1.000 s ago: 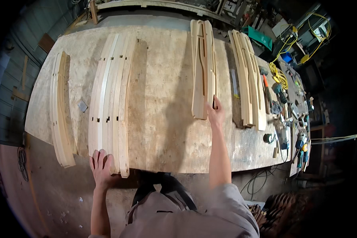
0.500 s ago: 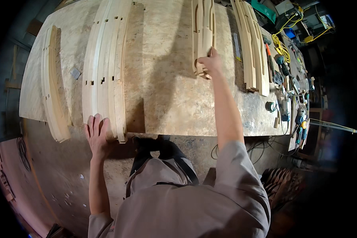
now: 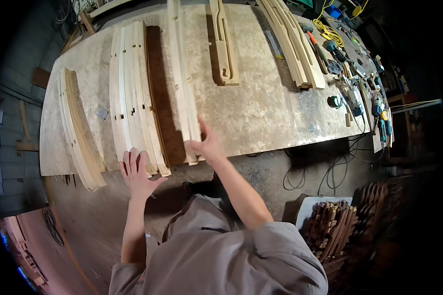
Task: The person picks up an angle grinder and moves it aside, then handles and sorts several curved and straight wooden furniture components on a large workbench.
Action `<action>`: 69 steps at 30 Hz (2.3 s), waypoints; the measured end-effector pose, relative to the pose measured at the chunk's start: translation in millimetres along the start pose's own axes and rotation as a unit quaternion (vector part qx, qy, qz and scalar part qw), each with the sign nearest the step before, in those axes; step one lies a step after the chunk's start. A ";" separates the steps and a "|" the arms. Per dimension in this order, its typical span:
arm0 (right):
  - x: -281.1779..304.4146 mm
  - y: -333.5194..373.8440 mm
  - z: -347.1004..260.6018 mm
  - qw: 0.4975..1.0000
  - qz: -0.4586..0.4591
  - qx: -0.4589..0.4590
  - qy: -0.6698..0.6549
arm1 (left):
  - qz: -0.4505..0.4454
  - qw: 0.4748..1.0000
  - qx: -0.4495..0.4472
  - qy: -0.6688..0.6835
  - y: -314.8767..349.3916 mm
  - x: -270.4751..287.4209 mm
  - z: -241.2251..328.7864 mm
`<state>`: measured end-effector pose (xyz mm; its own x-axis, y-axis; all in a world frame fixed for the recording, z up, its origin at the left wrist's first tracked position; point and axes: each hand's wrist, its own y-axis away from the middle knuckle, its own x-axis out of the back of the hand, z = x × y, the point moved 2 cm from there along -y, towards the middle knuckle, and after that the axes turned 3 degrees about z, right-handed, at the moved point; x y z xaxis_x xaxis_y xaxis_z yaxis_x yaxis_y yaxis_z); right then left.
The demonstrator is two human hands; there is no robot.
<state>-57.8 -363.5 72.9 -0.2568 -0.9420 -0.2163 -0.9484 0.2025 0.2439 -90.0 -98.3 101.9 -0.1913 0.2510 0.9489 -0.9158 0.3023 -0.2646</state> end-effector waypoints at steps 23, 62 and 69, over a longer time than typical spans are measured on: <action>59.0 -190.4 -76.9 0.730 0.268 0.131 0.615 | 0.067 0.972 0.108 0.197 9.2 15.3 1.8; -151.0 49.0 -78.6 0.911 -0.273 0.101 0.292 | 0.140 0.703 0.337 0.611 16.7 116.3 -304.0; -129.0 49.3 -64.3 0.916 -0.198 0.039 0.348 | 0.121 0.710 0.385 0.577 48.3 58.8 -393.5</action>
<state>-59.5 -249.3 173.6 0.2647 -0.8827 0.3882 -0.9590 -0.1986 0.2024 -6.4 292.9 77.2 -0.3664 0.9305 0.0017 -0.9118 -0.3594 0.1985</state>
